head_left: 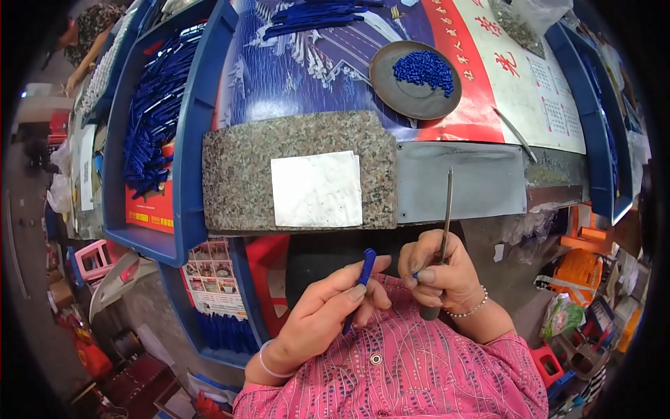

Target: The person is assembling and inspecting small blue plastic pen components using a thin metal tool at a workstation.

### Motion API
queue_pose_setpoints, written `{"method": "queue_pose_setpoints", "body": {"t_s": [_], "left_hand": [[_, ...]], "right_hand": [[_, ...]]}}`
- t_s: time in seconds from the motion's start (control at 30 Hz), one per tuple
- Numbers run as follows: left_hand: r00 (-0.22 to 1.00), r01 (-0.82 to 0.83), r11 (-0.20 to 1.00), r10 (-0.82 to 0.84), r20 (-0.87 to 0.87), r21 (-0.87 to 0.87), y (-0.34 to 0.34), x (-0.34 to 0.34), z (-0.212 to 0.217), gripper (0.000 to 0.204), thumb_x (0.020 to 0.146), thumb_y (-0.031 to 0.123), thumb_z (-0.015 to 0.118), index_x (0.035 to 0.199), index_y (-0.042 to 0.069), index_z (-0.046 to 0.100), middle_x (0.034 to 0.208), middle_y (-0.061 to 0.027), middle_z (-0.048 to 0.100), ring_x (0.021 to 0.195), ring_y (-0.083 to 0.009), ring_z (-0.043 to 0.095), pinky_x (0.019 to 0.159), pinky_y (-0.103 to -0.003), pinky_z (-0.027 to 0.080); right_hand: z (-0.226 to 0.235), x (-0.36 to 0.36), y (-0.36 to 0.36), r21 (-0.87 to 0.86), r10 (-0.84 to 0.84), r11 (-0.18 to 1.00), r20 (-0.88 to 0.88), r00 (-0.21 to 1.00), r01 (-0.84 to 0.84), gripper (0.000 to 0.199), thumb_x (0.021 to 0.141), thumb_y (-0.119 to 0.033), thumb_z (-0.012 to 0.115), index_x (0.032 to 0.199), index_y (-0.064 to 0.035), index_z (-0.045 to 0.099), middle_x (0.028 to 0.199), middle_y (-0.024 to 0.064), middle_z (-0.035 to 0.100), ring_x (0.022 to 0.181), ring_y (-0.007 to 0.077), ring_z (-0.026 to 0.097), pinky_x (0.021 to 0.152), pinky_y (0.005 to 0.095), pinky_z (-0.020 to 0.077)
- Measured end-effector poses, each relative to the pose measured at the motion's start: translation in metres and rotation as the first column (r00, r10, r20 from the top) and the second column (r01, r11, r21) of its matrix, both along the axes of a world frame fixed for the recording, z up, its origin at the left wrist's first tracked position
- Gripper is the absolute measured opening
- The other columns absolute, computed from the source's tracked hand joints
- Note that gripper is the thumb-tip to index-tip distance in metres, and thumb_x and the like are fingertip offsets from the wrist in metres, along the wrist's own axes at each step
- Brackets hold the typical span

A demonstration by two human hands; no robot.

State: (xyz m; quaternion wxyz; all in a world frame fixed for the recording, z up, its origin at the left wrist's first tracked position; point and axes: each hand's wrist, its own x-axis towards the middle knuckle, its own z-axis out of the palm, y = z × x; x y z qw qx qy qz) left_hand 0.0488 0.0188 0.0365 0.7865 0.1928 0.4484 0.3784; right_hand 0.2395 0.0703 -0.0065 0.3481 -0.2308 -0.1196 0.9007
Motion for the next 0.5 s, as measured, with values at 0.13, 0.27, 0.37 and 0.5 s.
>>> {"method": "queue_pose_setpoints", "body": {"t_s": [0.13,0.27,0.37,0.5], "left_hand": [[0.999,0.021,1.0,-0.021,0.037,0.016,-0.0015,0.0029,-0.0026,0.042,0.091,0.009,0.037,0.129,-0.008,0.034,0.091,-0.0131,0.057,0.068,-0.0119,0.048,0.065,-0.023,0.04],[0.996,0.011,1.0,-0.012,0.084,0.01,-0.0035,0.0066,-0.0048,0.042,0.092,0.01,0.036,0.13,-0.008,0.032,0.093,-0.0129,0.056,0.074,-0.015,0.054,0.067,-0.025,0.044],[0.994,0.022,1.0,-0.021,0.106,-0.009,-0.0042,0.0077,-0.0052,0.042,0.092,0.009,0.036,0.131,-0.007,0.031,0.095,-0.013,0.056,0.08,-0.0173,0.057,0.071,-0.027,0.046],[0.995,0.021,1.0,-0.021,0.102,0.004,-0.0046,0.0091,-0.0071,0.043,0.092,0.007,0.038,0.131,-0.006,0.03,0.097,-0.0133,0.055,0.084,-0.0183,0.058,0.074,-0.028,0.048]], "right_hand": [[0.0015,-0.0003,-0.0038,0.094,-0.033,0.995,0.084,0.996,0.025,0.013,0.075,0.001,0.063,0.084,0.0056,0.056,0.078,0.0209,0.055,0.038,0.0081,0.039,0.032,0.0199,0.0322],[0.0048,0.0016,-0.0066,0.36,-0.042,0.93,0.298,0.954,-0.071,0.011,0.079,0.007,0.056,0.091,0.007,0.057,0.081,0.0101,0.058,0.049,0.0069,0.051,0.041,0.0186,0.0362],[0.0065,0.0016,-0.0095,0.382,-0.066,0.92,0.371,0.926,-0.088,0.011,0.08,0.006,0.056,0.091,0.0066,0.058,0.079,0.007,0.057,0.051,0.0053,0.051,0.043,0.0178,0.0361],[0.0091,0.0021,-0.0096,0.365,-0.063,0.924,0.441,0.895,-0.115,0.011,0.08,0.005,0.056,0.091,0.0065,0.058,0.078,0.0049,0.056,0.052,0.0042,0.05,0.044,0.0176,0.0363]]}}
